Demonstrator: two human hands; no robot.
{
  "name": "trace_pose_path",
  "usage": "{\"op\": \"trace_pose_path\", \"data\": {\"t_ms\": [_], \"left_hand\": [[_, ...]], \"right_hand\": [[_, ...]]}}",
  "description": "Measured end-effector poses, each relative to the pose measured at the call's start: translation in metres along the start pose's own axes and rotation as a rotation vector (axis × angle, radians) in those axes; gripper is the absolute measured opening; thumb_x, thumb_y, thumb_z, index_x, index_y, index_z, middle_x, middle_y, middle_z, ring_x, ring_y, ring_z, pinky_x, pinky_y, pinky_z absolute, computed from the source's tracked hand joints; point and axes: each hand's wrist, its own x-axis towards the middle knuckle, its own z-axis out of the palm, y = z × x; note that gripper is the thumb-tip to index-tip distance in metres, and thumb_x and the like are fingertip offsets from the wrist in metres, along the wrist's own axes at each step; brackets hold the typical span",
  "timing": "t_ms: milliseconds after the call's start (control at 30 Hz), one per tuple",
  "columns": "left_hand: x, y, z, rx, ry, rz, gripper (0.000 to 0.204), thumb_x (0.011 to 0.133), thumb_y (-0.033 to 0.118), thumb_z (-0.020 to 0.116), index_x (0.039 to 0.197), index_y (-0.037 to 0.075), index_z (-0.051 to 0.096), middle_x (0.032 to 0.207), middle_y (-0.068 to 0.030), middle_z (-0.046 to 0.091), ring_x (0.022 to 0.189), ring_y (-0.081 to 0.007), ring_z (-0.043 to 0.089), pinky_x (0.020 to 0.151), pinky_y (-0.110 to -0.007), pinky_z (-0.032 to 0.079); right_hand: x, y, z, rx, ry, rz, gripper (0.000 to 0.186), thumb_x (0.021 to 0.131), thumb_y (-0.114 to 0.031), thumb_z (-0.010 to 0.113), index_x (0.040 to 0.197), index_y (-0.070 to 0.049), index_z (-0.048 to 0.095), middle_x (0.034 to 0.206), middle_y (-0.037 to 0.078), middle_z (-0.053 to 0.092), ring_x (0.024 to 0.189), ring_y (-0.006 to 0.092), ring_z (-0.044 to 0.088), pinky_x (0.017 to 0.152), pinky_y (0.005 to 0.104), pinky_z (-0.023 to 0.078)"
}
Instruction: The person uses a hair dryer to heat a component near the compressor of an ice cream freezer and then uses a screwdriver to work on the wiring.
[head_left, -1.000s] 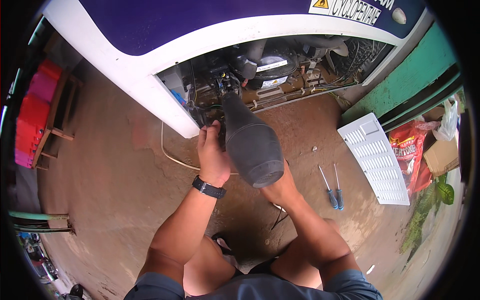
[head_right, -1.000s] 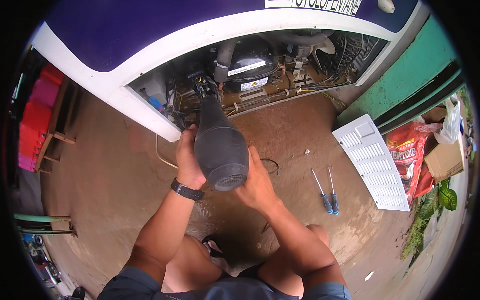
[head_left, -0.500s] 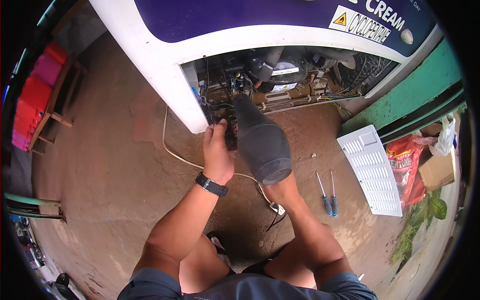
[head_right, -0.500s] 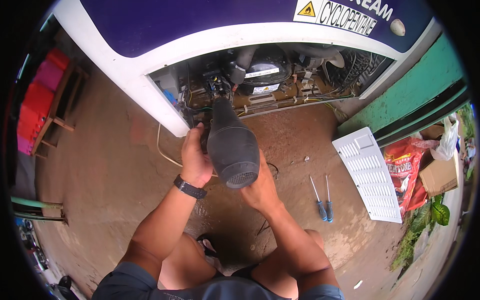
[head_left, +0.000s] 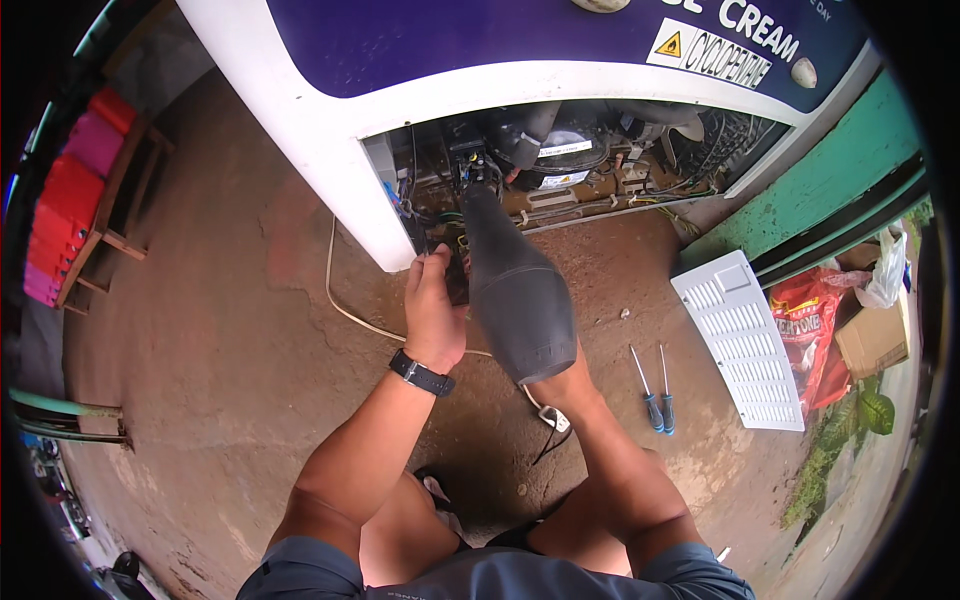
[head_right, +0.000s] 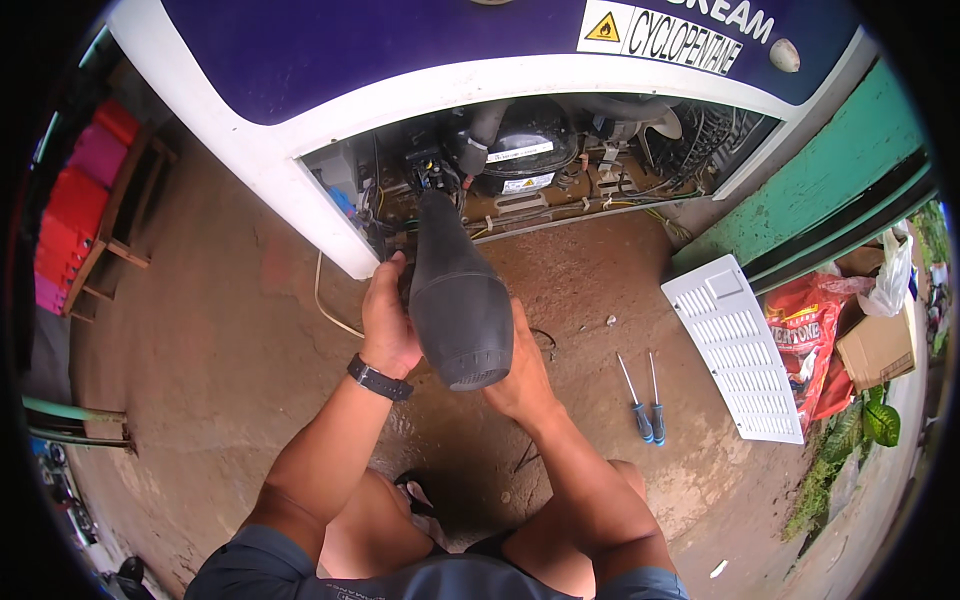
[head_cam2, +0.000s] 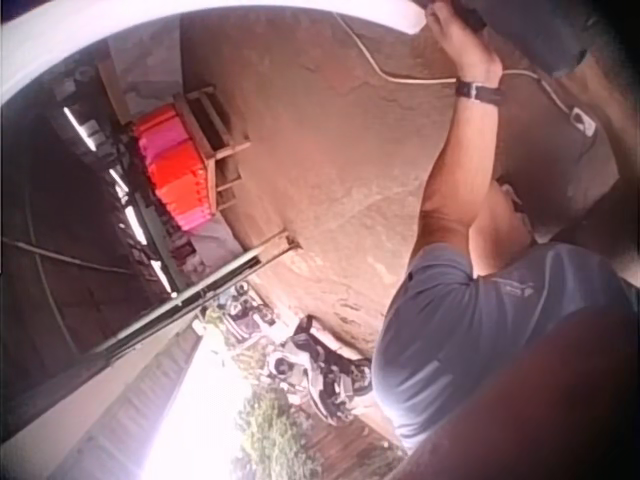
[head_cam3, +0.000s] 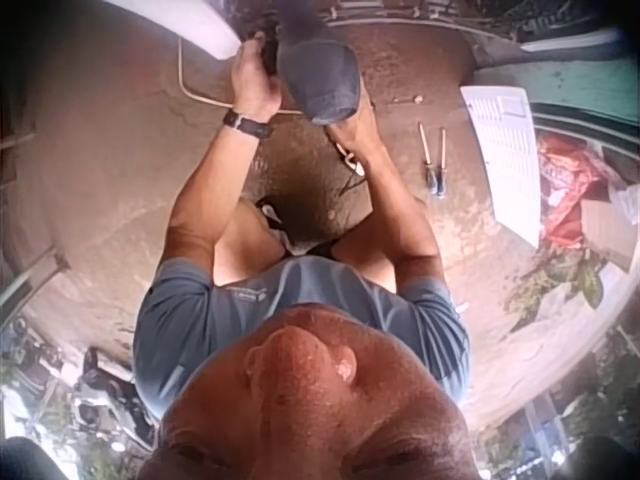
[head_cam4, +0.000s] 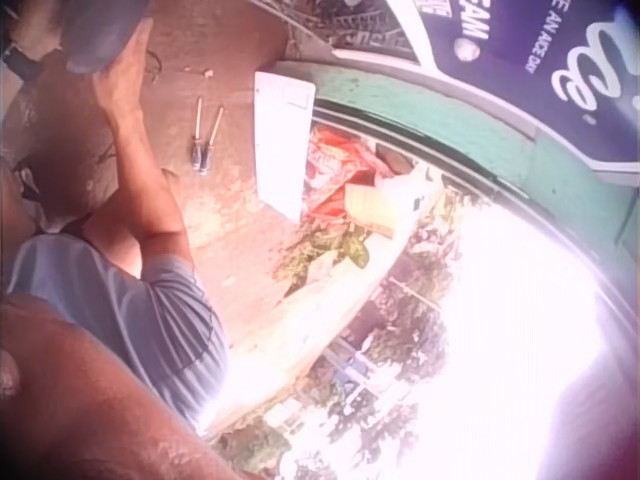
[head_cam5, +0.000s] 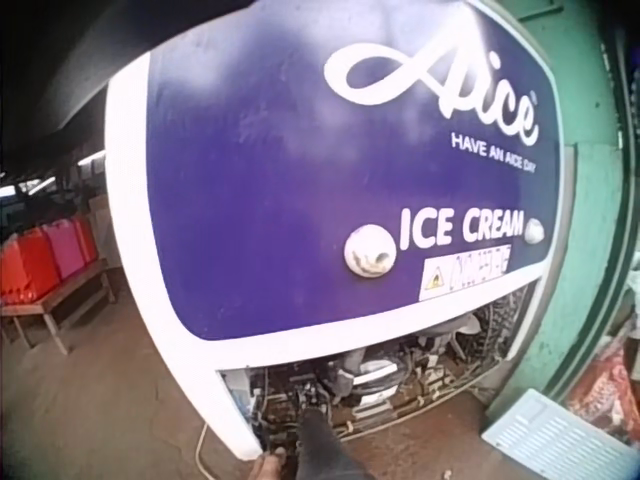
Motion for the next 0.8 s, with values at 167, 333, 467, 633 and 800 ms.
{"op": "trace_pose_path", "data": {"t_ms": [167, 333, 467, 633, 800], "left_hand": [[0.003, -0.002, -0.004, 0.003, -0.035, 0.000, 0.018, 0.105, 0.024, 0.055, 0.115, 0.009, 0.054, 0.111, -0.0027, 0.063, 0.100, -0.0160, 0.065, 0.086, -0.033, 0.054], [0.007, -0.002, -0.009, -0.018, -0.046, -0.017, 0.020, 0.106, 0.025, 0.054, 0.117, 0.009, 0.055, 0.116, -0.0016, 0.060, 0.106, -0.0155, 0.061, 0.092, -0.034, 0.052], [0.011, -0.005, -0.011, -0.027, -0.091, -0.023, 0.021, 0.106, 0.027, 0.054, 0.116, 0.008, 0.056, 0.115, -0.0015, 0.059, 0.111, -0.0155, 0.056, 0.095, -0.034, 0.049], [0.014, -0.007, -0.012, 0.074, -0.078, 0.027, 0.031, 0.108, 0.032, 0.046, 0.120, 0.008, 0.062, 0.112, -0.0071, 0.070, 0.101, -0.0195, 0.069, 0.089, -0.035, 0.057], [0.009, -0.006, -0.003, 0.051, -0.091, 0.030, 0.031, 0.108, 0.031, 0.045, 0.122, 0.008, 0.061, 0.113, -0.0075, 0.070, 0.102, -0.0187, 0.069, 0.089, -0.034, 0.057]], "right_hand": [[0.003, 0.001, -0.002, 0.025, 0.010, -0.037, 0.043, 0.084, -0.010, 0.068, 0.125, -0.004, 0.062, 0.133, 0.020, 0.057, 0.121, 0.0436, 0.047, 0.103, 0.0491, 0.046], [0.008, 0.003, -0.002, 0.117, 0.038, -0.038, 0.044, 0.083, -0.011, 0.069, 0.125, -0.004, 0.059, 0.121, 0.019, 0.055, 0.116, 0.0425, 0.049, 0.096, 0.0494, 0.049], [0.009, 0.006, -0.002, 0.112, 0.082, -0.041, 0.052, 0.081, -0.011, 0.070, 0.130, -0.005, 0.054, 0.116, 0.019, 0.050, 0.111, 0.0426, 0.052, 0.091, 0.0488, 0.051], [0.010, 0.005, -0.003, 0.070, 0.070, -0.077, 0.061, 0.079, -0.009, 0.072, 0.136, -0.007, 0.048, 0.117, 0.019, 0.047, 0.105, 0.0428, 0.055, 0.088, 0.0481, 0.053], [0.010, 0.004, -0.006, 0.069, 0.069, -0.071, 0.063, 0.079, -0.008, 0.073, 0.137, -0.009, 0.049, 0.115, 0.018, 0.047, 0.105, 0.0420, 0.056, 0.088, 0.0475, 0.053]]}}
